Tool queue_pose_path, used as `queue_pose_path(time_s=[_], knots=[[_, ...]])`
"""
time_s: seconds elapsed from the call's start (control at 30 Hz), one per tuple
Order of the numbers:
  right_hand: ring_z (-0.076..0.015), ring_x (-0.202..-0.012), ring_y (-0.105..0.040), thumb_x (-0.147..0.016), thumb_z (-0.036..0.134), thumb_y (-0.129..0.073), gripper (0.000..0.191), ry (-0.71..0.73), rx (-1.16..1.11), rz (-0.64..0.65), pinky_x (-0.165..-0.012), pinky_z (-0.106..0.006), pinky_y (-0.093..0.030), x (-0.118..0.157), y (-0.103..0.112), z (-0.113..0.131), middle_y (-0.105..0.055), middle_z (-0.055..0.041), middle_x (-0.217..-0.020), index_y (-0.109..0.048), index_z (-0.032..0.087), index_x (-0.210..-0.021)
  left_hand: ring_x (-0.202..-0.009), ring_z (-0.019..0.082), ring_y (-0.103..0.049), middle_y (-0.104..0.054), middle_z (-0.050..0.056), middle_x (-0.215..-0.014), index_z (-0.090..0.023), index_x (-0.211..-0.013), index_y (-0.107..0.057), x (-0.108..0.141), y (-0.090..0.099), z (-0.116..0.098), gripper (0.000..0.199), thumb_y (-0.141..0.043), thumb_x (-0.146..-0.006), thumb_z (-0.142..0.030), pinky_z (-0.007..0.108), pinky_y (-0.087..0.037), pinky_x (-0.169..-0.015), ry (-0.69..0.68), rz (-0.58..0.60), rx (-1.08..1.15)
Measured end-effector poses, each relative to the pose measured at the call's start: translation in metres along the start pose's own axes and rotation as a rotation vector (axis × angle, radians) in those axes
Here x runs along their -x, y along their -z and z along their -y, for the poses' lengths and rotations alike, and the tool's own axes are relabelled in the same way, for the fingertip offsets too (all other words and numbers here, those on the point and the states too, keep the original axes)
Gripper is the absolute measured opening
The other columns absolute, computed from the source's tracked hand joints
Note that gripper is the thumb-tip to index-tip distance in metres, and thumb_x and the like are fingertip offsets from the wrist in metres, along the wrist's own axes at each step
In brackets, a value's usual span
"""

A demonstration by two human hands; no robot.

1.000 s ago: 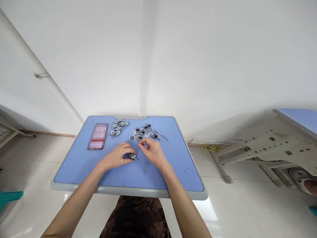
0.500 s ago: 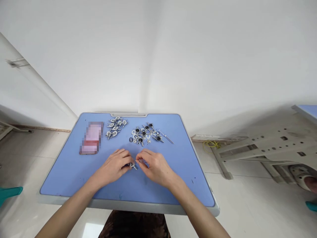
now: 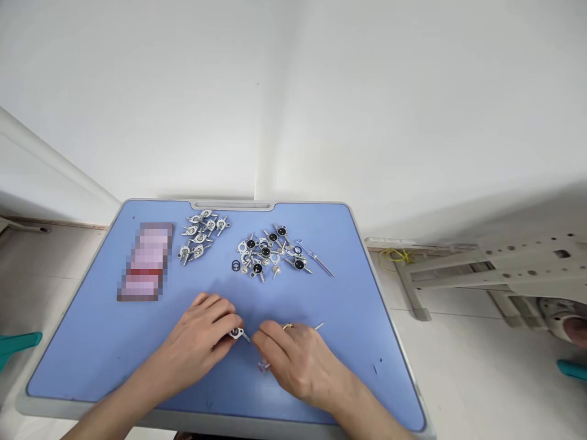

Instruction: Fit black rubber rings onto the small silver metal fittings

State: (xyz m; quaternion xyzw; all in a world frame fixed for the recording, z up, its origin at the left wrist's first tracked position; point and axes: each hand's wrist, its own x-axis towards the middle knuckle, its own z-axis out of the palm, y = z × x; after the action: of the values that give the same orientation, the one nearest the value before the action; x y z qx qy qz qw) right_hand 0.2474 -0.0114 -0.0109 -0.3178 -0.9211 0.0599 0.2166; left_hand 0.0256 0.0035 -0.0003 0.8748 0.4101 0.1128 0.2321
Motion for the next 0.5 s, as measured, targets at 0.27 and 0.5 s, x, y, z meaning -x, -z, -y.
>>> queue_pose_path(time_s=[0.27, 0.5], knots=[[-0.0145, -0.059, -0.059, -0.085, 0.004, -0.041, 0.029, 0.051, -0.015, -0.012, -0.048, -0.029, -0.041, 0.006, 0.003, 0.003, -0.070, -0.0072, -0.085, -0.061, 0.018, -0.101, -0.083, 0.017, -0.050, -0.059, 0.001, -0.090, -0.021, -0.088, -0.058, -0.001, 0.000, -0.003, 0.008, -0.054, -0.089, -0.015, 0.035, -0.035, -0.080, -0.019, -0.007, 0.015], [-0.0128, -0.069, -0.062, -0.091, 0.008, -0.043, 0.018, -0.119, -0.195, -0.055, -0.054, -0.024, -0.045, -0.009, -0.006, 0.006, -0.066, -0.0045, -0.080, -0.057, 0.019, -0.095, -0.083, 0.015, -0.051, -0.058, -0.001, -0.087, -0.021, -0.087, -0.060, -0.003, 0.000, 0.000, 0.003, -0.058, -0.090, -0.022, 0.033, -0.034, -0.081, 0.018, 0.014, 0.097]])
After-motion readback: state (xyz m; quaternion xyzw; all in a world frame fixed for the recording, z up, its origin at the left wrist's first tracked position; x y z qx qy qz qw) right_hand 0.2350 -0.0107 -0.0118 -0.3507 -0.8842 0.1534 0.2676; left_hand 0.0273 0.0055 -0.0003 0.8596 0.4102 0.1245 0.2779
